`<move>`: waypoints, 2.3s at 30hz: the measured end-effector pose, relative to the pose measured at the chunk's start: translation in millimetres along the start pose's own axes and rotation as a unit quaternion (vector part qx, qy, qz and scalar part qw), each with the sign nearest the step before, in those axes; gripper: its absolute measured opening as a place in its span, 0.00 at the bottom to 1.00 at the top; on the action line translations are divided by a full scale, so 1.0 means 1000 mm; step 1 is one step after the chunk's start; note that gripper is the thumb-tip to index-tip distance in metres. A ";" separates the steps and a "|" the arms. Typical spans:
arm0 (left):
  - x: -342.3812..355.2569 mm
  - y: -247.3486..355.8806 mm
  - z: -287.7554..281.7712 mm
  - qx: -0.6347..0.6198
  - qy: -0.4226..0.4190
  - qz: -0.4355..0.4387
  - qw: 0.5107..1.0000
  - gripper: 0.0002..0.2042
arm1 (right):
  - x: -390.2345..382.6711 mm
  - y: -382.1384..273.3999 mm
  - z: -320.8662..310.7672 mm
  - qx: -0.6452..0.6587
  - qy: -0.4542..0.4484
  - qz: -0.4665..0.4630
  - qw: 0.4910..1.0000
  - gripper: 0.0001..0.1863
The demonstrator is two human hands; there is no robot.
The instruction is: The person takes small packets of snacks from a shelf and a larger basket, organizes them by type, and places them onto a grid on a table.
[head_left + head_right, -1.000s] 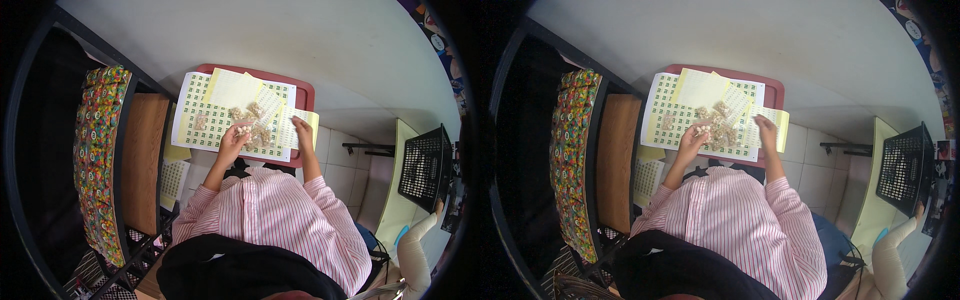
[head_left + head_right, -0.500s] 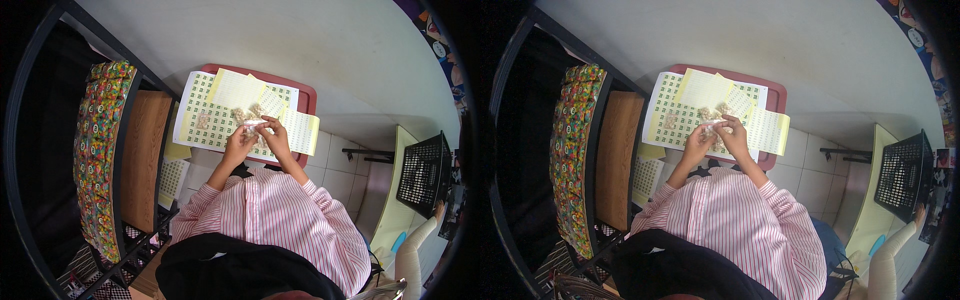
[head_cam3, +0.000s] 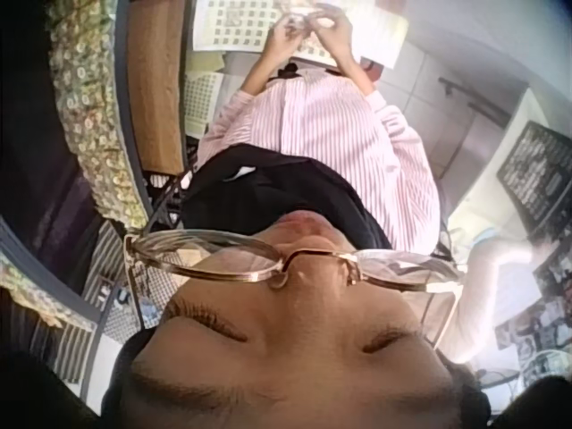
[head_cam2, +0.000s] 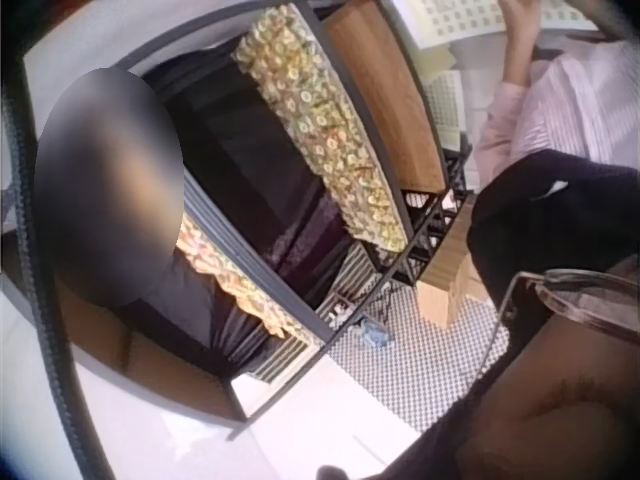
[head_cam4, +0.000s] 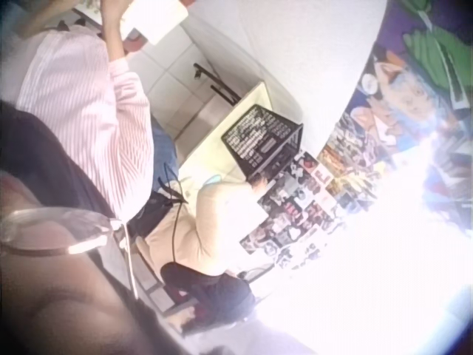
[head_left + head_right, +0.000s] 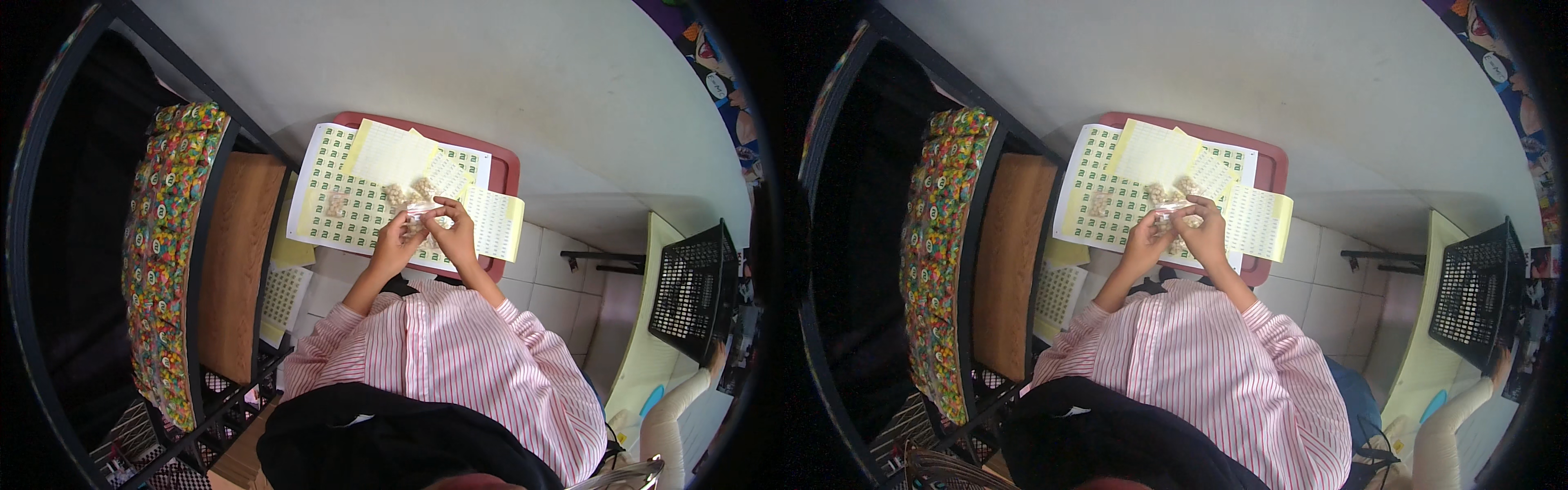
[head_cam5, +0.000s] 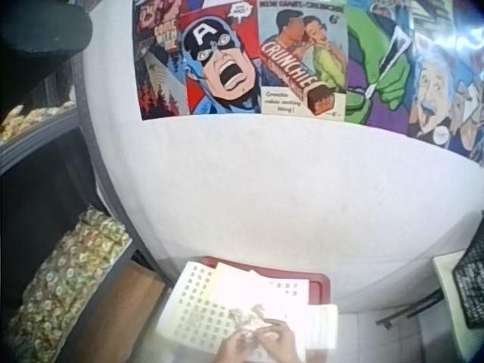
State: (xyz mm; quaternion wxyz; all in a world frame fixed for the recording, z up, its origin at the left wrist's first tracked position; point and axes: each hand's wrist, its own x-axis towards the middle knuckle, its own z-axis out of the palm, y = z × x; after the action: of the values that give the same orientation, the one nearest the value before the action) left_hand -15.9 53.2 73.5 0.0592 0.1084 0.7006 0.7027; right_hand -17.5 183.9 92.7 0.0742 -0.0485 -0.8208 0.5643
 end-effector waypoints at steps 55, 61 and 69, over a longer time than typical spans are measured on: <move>0.045 -0.092 0.039 0.480 -0.225 0.115 0.840 0.20 | 0.005 0.188 -0.107 -0.331 0.246 0.146 0.899 0.11; 0.048 -0.098 0.044 0.493 -0.305 0.096 0.809 0.20 | 0.007 0.183 -0.104 -0.339 0.258 0.149 0.892 0.10; 0.045 -0.097 0.045 0.492 -0.301 0.211 0.789 0.17 | 0.009 0.178 -0.102 -0.357 0.249 0.144 0.889 0.06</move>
State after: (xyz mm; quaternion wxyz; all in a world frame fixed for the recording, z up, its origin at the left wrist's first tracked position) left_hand -55.9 108.6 -20.5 0.0555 0.4738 0.8582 0.1895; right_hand -9.0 342.8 -36.6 0.1714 -0.3282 -0.9055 0.2074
